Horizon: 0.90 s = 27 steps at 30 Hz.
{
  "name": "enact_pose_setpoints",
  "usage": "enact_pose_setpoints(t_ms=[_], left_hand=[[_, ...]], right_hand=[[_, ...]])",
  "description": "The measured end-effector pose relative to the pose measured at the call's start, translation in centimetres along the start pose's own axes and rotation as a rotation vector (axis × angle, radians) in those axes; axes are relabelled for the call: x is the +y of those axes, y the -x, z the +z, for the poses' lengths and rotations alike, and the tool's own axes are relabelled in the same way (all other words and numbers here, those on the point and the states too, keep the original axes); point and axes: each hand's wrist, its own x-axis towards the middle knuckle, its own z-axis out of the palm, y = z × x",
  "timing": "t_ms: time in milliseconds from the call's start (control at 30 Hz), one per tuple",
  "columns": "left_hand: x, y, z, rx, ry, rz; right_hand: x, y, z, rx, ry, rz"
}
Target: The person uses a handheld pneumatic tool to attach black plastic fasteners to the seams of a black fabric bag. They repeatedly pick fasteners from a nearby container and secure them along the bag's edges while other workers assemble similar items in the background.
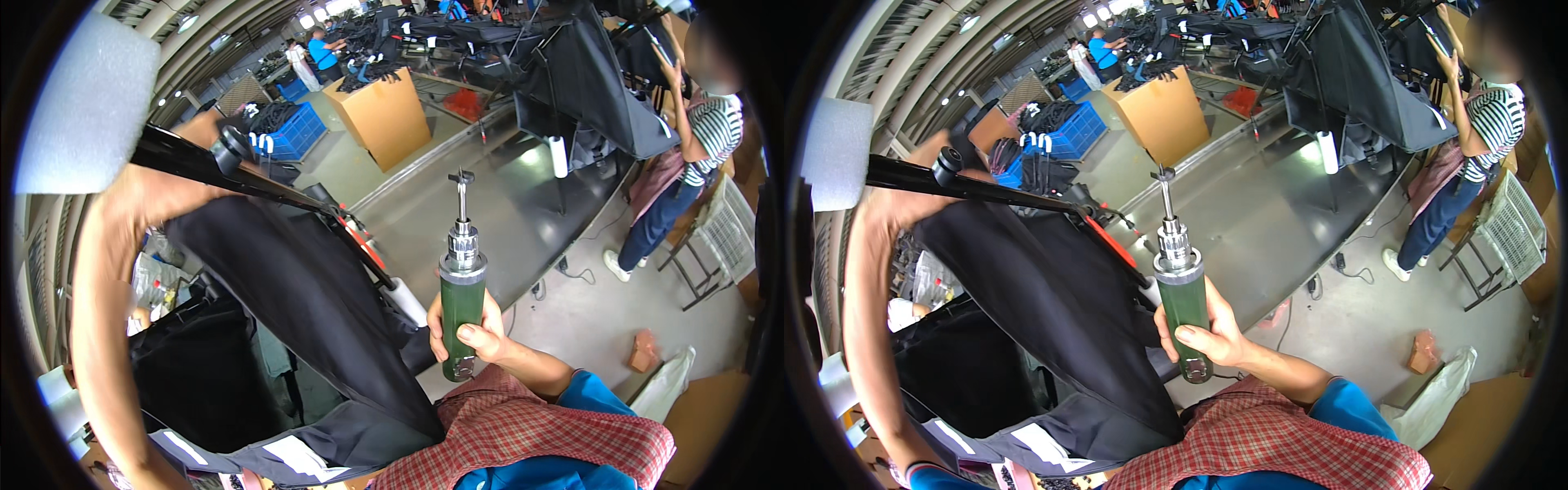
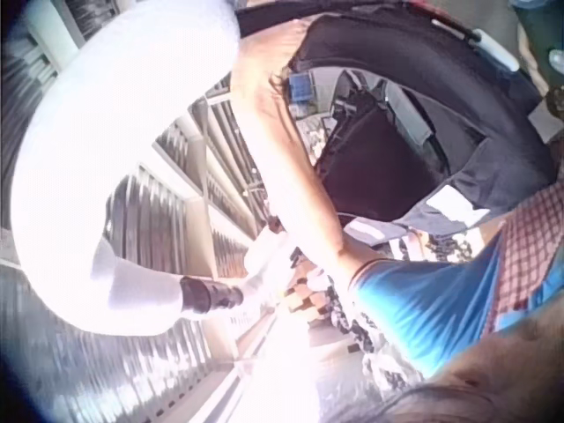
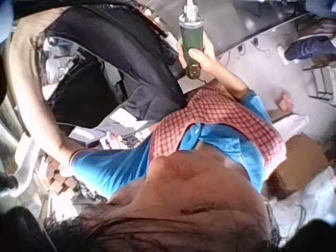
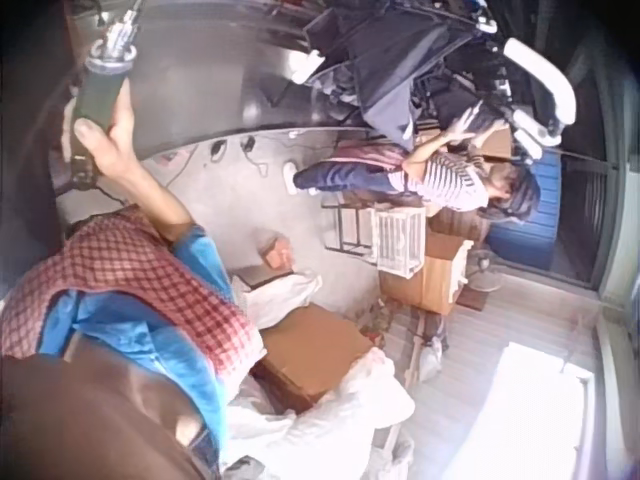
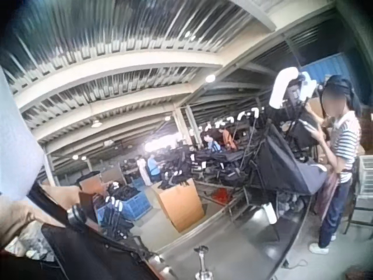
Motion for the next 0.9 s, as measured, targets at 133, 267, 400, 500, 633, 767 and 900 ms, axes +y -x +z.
enact_pose_setpoints(t_ms=[133, 267, 400, 500, 633, 767, 900], left_hand=[[2.6, -4.8, -1.8, -0.382, -0.171, -0.064], [3.3, -6.3, -0.4, -0.297, -0.094, 0.326], [3.8, -5.8, -2.5, -0.677, 0.058, 0.255], [2.1, -6.4, -1.5, -0.62, 0.363, 0.208], [2.8, -4.3, -2.2, -0.563, 0.476, 0.23], [3.4, -3.3, -1.7, -0.434, 0.53, 0.201], [2.9, -2.3, -2.1, -0.351, 0.612, 0.267]], right_hand=[[-1.0, -0.5, -0.3, 0.021, 0.046, -0.037], [-2.4, -2.5, -0.6, 0.033, 0.135, -0.035], [-3.2, -6.5, 0.8, 0.034, 0.113, -0.051], [-4.1, -9.2, 1.2, 0.067, 0.083, -0.074], [-4.9, -13.5, 3.4, 0.067, 0.079, -0.155], [-4.9, -16.2, 5.5, -0.019, 0.016, -0.216], [-4.1, -16.4, 7.5, -0.08, 0.005, -0.229]])
